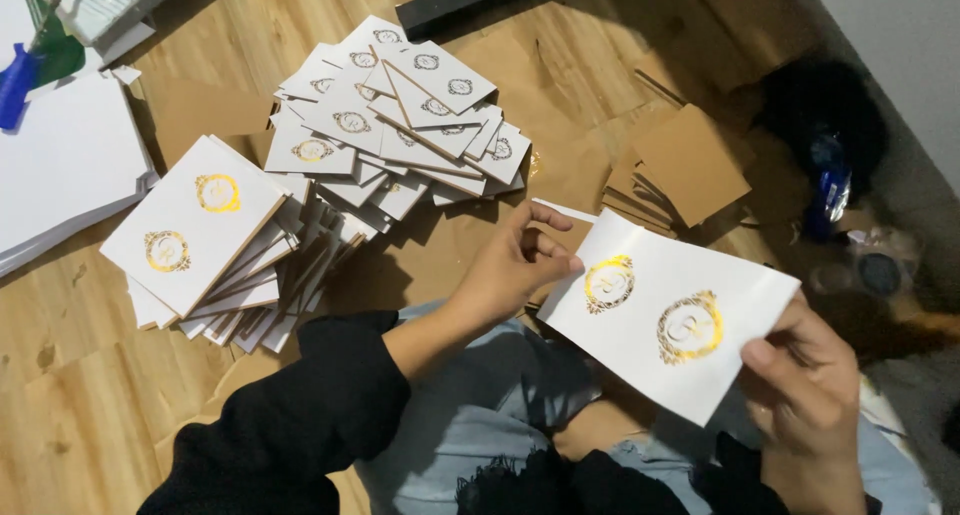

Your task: Assembling printed cards by placing them into brown cardstock folders.

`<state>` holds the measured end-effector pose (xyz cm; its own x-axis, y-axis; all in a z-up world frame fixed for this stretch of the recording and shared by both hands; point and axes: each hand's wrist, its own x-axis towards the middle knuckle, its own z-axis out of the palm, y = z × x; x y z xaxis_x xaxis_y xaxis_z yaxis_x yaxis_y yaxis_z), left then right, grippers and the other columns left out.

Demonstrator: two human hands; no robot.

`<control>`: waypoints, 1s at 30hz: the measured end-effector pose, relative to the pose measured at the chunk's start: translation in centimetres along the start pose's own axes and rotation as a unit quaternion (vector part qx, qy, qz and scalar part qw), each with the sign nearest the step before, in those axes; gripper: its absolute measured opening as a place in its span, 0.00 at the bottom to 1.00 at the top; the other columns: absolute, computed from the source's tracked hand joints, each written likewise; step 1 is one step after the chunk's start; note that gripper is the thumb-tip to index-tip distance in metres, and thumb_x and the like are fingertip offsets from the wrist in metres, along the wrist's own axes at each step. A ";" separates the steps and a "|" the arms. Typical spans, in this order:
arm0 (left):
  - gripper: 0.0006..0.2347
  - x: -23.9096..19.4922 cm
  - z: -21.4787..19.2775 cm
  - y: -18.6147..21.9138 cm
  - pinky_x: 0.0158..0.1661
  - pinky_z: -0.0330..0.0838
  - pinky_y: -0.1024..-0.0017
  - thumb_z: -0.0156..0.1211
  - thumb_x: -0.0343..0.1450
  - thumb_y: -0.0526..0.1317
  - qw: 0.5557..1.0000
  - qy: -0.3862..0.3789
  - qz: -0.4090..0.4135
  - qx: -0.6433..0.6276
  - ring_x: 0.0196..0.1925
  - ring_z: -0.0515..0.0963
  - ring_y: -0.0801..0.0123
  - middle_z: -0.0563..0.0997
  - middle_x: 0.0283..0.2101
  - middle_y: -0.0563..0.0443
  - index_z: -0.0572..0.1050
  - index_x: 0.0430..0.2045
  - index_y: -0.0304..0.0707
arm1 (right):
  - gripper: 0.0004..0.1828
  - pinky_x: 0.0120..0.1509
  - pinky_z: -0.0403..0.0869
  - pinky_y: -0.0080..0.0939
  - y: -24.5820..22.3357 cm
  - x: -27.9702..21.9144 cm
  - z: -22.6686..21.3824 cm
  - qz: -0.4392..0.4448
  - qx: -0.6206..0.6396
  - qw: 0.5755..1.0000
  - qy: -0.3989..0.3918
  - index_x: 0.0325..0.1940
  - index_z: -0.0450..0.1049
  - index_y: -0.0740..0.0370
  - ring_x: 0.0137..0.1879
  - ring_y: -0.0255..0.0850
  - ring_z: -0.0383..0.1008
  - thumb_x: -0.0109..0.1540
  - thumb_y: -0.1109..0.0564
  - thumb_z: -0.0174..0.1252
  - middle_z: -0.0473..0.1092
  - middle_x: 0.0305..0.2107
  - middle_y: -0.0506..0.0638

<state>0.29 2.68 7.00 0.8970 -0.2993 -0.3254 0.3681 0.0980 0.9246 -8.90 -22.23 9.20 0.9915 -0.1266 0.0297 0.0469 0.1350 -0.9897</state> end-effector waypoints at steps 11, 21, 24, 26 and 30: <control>0.12 3.5 -2.9 -4.5 0.34 0.73 0.64 0.57 0.65 0.35 0.906 0.026 0.016 0.423 0.35 0.80 0.53 0.78 0.30 0.45 0.70 0.40 0.52 | 0.07 0.59 0.59 0.43 10.6 3.3 -0.2 0.149 -0.103 0.980 0.077 0.26 0.65 0.66 0.54 0.40 0.58 0.57 0.63 0.55 0.60 0.42 0.52; 0.14 5.0 -4.1 -6.5 0.32 0.75 0.65 0.60 0.65 0.37 0.898 0.050 -0.002 0.437 0.33 0.79 0.55 0.77 0.31 0.41 0.75 0.46 0.46 | 0.07 0.58 0.64 0.48 11.8 4.8 -0.2 0.197 -0.189 0.958 0.090 0.32 0.68 0.68 0.54 0.48 0.65 0.59 0.61 0.58 0.61 0.52 0.58; 0.15 5.2 -4.3 -6.9 0.31 0.75 0.65 0.60 0.65 0.37 0.903 0.054 -0.003 0.426 0.33 0.79 0.55 0.77 0.30 0.42 0.75 0.47 0.47 | 0.08 0.59 0.64 0.47 11.9 5.0 0.1 0.204 -0.200 0.954 0.093 0.33 0.69 0.68 0.55 0.49 0.65 0.59 0.60 0.59 0.61 0.52 0.58; 0.15 5.4 -4.5 -7.4 0.31 0.75 0.65 0.60 0.65 0.37 0.906 0.055 -0.003 0.420 0.33 0.79 0.54 0.76 0.29 0.42 0.75 0.47 0.48 | 0.08 0.59 0.64 0.46 11.7 5.1 0.5 0.206 -0.215 0.950 0.094 0.33 0.70 0.68 0.57 0.49 0.64 0.59 0.60 0.59 0.61 0.52 0.59; 0.17 5.4 -4.6 -7.8 0.32 0.75 0.65 0.59 0.65 0.36 0.905 0.063 0.006 0.420 0.32 0.79 0.54 0.77 0.29 0.42 0.74 0.49 0.47 | 0.07 0.60 0.63 0.46 11.4 5.2 0.9 0.194 -0.240 0.947 0.091 0.33 0.71 0.68 0.60 0.50 0.61 0.58 0.60 0.60 0.60 0.54 0.59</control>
<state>3.40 4.65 -2.93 0.9399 -0.1876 -0.2854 0.0896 -0.6710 0.7360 -3.08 -20.45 -1.79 0.8839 -0.3317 -0.3298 -0.4197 -0.2511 -0.8723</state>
